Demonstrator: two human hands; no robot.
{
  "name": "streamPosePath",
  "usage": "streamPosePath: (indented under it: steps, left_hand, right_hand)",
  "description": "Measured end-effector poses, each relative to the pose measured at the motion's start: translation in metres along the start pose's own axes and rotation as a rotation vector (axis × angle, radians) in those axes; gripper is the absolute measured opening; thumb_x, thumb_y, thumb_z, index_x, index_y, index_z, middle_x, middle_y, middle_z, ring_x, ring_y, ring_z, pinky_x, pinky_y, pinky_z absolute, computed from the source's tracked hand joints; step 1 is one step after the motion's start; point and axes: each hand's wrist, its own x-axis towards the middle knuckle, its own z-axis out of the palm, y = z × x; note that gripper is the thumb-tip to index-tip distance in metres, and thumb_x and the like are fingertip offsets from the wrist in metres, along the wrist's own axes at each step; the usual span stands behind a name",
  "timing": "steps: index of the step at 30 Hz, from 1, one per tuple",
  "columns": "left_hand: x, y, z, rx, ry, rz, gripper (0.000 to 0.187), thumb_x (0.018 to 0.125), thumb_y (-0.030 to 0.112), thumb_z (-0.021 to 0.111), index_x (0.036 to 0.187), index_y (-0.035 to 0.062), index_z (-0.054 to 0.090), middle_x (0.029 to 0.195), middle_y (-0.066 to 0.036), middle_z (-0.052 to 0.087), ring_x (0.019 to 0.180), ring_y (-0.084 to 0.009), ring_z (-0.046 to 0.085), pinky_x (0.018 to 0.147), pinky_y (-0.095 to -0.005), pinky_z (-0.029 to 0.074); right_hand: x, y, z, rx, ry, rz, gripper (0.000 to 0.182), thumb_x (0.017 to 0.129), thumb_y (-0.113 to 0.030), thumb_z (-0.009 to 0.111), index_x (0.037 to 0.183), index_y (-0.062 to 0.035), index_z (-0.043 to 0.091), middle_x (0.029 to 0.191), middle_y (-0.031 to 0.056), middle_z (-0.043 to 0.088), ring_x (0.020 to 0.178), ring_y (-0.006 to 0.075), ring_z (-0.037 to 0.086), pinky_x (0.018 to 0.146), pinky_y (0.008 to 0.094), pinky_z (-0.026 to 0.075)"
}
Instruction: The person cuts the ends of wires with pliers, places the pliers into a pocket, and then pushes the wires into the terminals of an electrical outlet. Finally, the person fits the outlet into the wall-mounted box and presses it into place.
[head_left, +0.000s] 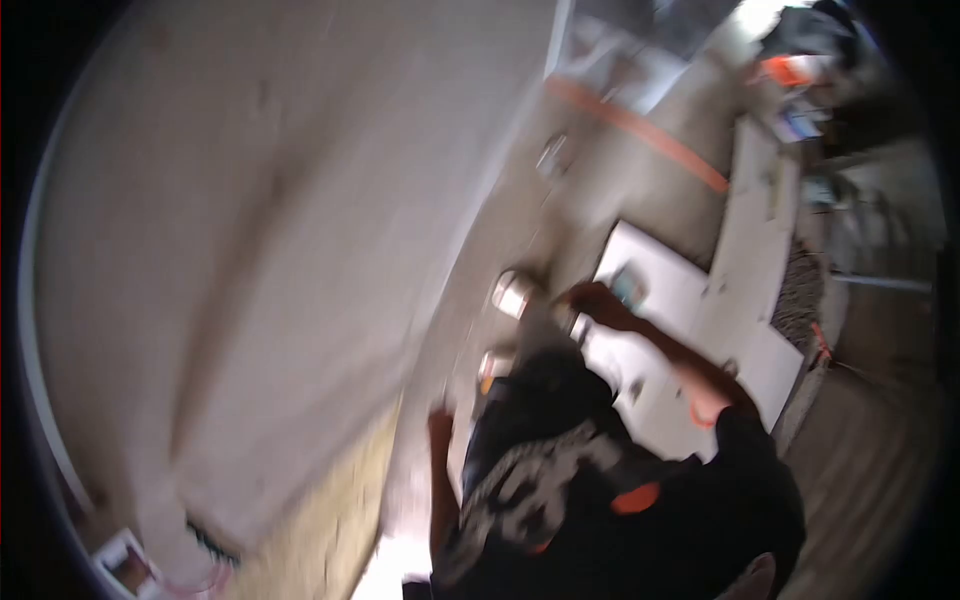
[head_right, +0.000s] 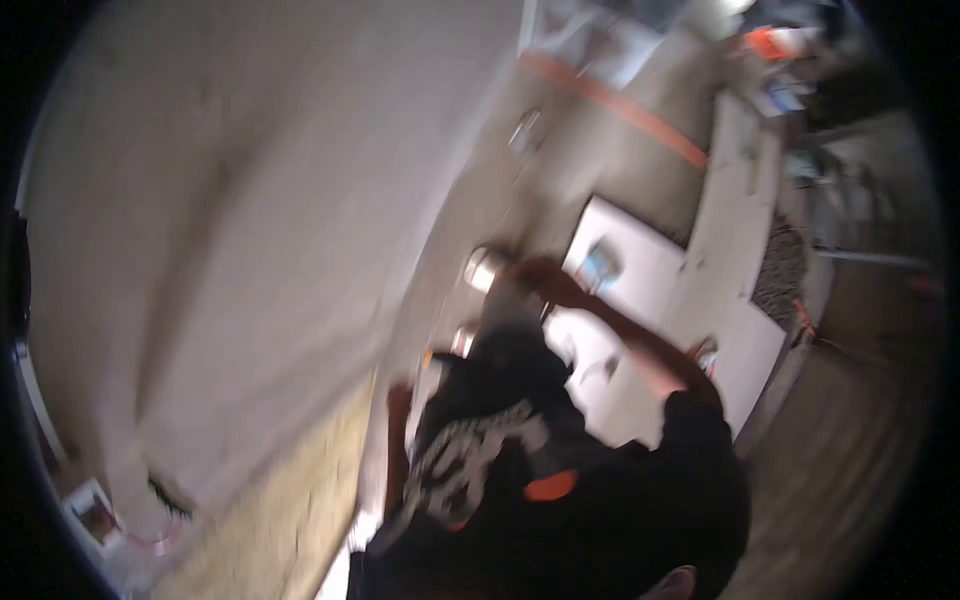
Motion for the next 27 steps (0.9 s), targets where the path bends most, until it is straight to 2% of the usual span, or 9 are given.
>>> streamPosePath:
  steps: [1,2,4,9,13,19,22,25,27]
  left_hand:
    - [-0.053,0.006,-0.01,-0.289,0.68,0.156,0.02,0.085,0.01,0.058,0.101,0.0031,0.068,0.106,-0.019,0.061,0.108,-0.0284,0.058,0.095,-0.0419,0.045]
    - [0.008,0.032,-0.071,-0.304,0.768,0.271,0.02,0.085,0.01,0.058,0.101,0.0031,0.068,0.106,-0.019,0.061,0.108,-0.0284,0.058,0.095,-0.0419,0.045]
    - [0.084,0.062,-0.133,-0.358,0.865,0.458,0.021,0.086,0.01,0.058,0.102,0.003,0.068,0.107,-0.019,0.061,0.109,-0.0283,0.058,0.095,-0.0416,0.045]
    - [0.095,0.064,-0.225,-0.437,0.919,0.577,0.023,0.087,0.011,0.057,0.105,0.0028,0.067,0.109,-0.019,0.06,0.11,-0.0278,0.057,0.096,-0.0409,0.044]
    - [0.083,0.062,-0.247,-0.527,0.92,0.596,0.024,0.087,0.012,0.057,0.108,0.0026,0.067,0.111,-0.019,0.06,0.112,-0.0274,0.056,0.097,-0.0403,0.044]
    - [0.088,0.067,-0.291,-0.661,0.905,0.644,0.026,0.089,0.012,0.057,0.111,0.0024,0.066,0.113,-0.019,0.06,0.114,-0.0268,0.055,0.098,-0.0395,0.043]
    - [0.085,0.073,-0.304,-0.752,0.887,0.64,0.027,0.089,0.013,0.057,0.113,0.0023,0.066,0.114,-0.018,0.059,0.115,-0.0265,0.055,0.099,-0.0391,0.042]
    - [0.093,0.081,-0.322,-0.852,0.875,0.637,0.028,0.09,0.013,0.057,0.115,0.0021,0.065,0.116,-0.018,0.059,0.116,-0.0262,0.054,0.099,-0.0386,0.042]
    - [0.056,0.088,-0.282,-0.99,0.902,0.476,0.029,0.09,0.014,0.057,0.116,0.0021,0.065,0.116,-0.018,0.059,0.116,-0.026,0.054,0.1,-0.0384,0.042]
  right_hand:
    - [0.019,-0.043,0.012,-0.337,-0.012,-0.13,0.028,0.076,-0.007,0.066,0.103,-0.0031,0.069,0.095,0.0092,0.068,0.092,0.0232,0.063,0.082,0.0388,0.05]
    - [0.045,-0.108,0.027,-0.578,-0.213,-0.125,0.029,0.074,-0.011,0.067,0.103,-0.0072,0.071,0.097,0.012,0.068,0.09,0.0289,0.063,0.082,0.0411,0.049]
    - [0.08,-0.126,0.051,-0.627,-0.288,-0.277,0.029,0.074,-0.011,0.069,0.102,-0.0083,0.072,0.093,0.0145,0.069,0.085,0.0323,0.065,0.079,0.0418,0.05]
    - [0.172,-0.205,0.13,-0.806,-0.742,-0.405,0.027,0.069,-0.001,0.063,0.095,-0.0021,0.067,0.083,0.0153,0.067,0.081,0.0332,0.065,0.075,0.0415,0.05]
    - [0.173,-0.244,0.22,-0.647,-0.966,-0.637,0.026,0.066,0.0,0.059,0.092,-0.002,0.066,0.076,0.0152,0.066,0.076,0.0332,0.065,0.069,0.0443,0.05]
    - [0.123,-0.204,0.328,-0.199,-1.442,-0.824,0.02,0.066,-0.016,0.07,0.083,-0.0046,0.066,0.068,0.0121,0.065,0.064,0.0298,0.063,0.058,0.0435,0.048]
    - [0.095,-0.133,0.394,-0.177,-1.607,-0.876,0.029,0.064,-0.024,0.083,0.084,-0.0081,0.071,0.074,0.0093,0.069,0.07,0.027,0.066,0.065,0.0385,0.052]
    - [0.083,-0.155,0.37,-0.189,-1.697,-0.859,0.021,0.065,-0.019,0.075,0.078,-0.0064,0.065,0.068,0.0115,0.065,0.063,0.0279,0.062,0.058,0.0418,0.047]
    - [0.068,-0.155,0.367,-0.104,-1.848,-0.713,0.016,0.066,-0.014,0.069,0.07,-0.0044,0.057,0.059,0.0132,0.058,0.055,0.0274,0.058,0.051,0.0441,0.043]
